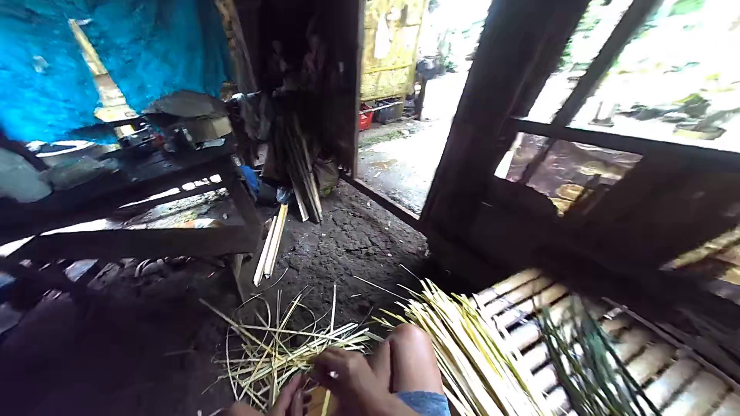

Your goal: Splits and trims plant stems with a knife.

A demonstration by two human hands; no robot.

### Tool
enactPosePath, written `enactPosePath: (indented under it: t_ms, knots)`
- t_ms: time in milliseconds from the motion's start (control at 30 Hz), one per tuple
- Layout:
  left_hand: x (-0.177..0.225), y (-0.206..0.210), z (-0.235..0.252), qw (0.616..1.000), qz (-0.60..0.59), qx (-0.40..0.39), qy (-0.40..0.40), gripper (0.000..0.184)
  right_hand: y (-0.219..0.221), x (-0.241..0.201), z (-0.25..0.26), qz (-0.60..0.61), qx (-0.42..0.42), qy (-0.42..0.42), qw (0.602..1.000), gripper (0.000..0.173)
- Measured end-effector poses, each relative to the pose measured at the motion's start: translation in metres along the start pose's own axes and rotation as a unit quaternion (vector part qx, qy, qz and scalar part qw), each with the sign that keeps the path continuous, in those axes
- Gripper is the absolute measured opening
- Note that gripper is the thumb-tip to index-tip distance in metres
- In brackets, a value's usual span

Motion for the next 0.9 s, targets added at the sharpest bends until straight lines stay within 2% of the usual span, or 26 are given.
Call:
enactPosePath:
  t_ms: [67, 100, 167, 233, 333, 433, 533, 633, 700, 767, 800, 833, 900]
  knots:
    - [0.009, -0.013, -0.003, 0.998, 0.018, 0.032, 0.051, 0.023, -0.001, 0.006, 0.001, 0.115, -0.131, 0.152, 0.973, 0.029]
    - [0.001, -0.015, -0.006, 0.994, 0.007, 0.04, 0.1, 0.022, 0.003, 0.008, -0.002, 0.188, -0.192, 0.227, 0.936, 0.034]
    - [-0.008, -0.016, -0.014, 0.987, -0.015, 0.051, 0.149, 0.019, 0.012, 0.008, -0.015, 0.332, -0.258, 0.349, 0.838, 0.031]
    - [-0.01, -0.018, -0.019, 0.984, -0.011, 0.07, 0.166, 0.018, 0.018, 0.006, -0.028, 0.405, -0.29, 0.413, 0.762, 0.033]
    - [-0.006, -0.025, -0.022, 0.976, 0.016, 0.103, 0.191, 0.016, 0.024, 0.002, -0.04, 0.444, -0.319, 0.429, 0.719, 0.038]
    - [-0.002, -0.028, -0.02, 0.964, 0.064, 0.137, 0.22, 0.017, 0.022, -0.007, -0.032, 0.465, -0.27, 0.455, 0.71, 0.03]
    - [0.005, -0.027, -0.019, 0.962, 0.071, 0.134, 0.229, 0.017, 0.017, -0.015, -0.027, 0.483, -0.251, 0.48, 0.689, 0.032]
    - [0.014, -0.029, -0.02, 0.966, 0.051, 0.105, 0.231, 0.016, 0.011, -0.022, -0.029, 0.535, -0.294, 0.495, 0.618, 0.039]
    - [0.014, -0.03, -0.023, 0.97, 0.032, 0.086, 0.227, 0.015, 0.01, -0.023, -0.034, 0.583, -0.301, 0.484, 0.578, 0.037]
    - [0.011, -0.029, -0.026, 0.976, 0.0, 0.07, 0.205, 0.014, 0.009, -0.024, -0.038, 0.598, -0.296, 0.455, 0.59, 0.031]
    - [0.011, -0.03, -0.027, 0.978, -0.013, 0.067, 0.195, 0.014, 0.008, -0.024, -0.039, 0.585, -0.283, 0.431, 0.626, 0.03]
    - [0.011, -0.031, -0.027, 0.98, -0.02, 0.068, 0.186, 0.013, 0.006, -0.023, -0.037, 0.554, -0.265, 0.387, 0.688, 0.028]
    - [0.011, -0.032, -0.027, 0.982, -0.016, 0.078, 0.173, 0.012, -0.004, -0.022, -0.03, 0.423, -0.21, 0.227, 0.852, 0.022]
Point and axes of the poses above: each hand's wrist, its own z-axis towards the middle knuckle, its own y-axis out of the palm, x = y × z, the point moved 5 cm from there along z, towards the middle knuckle, and after that the axes turned 13 degrees about x, right-handed, at the moved point
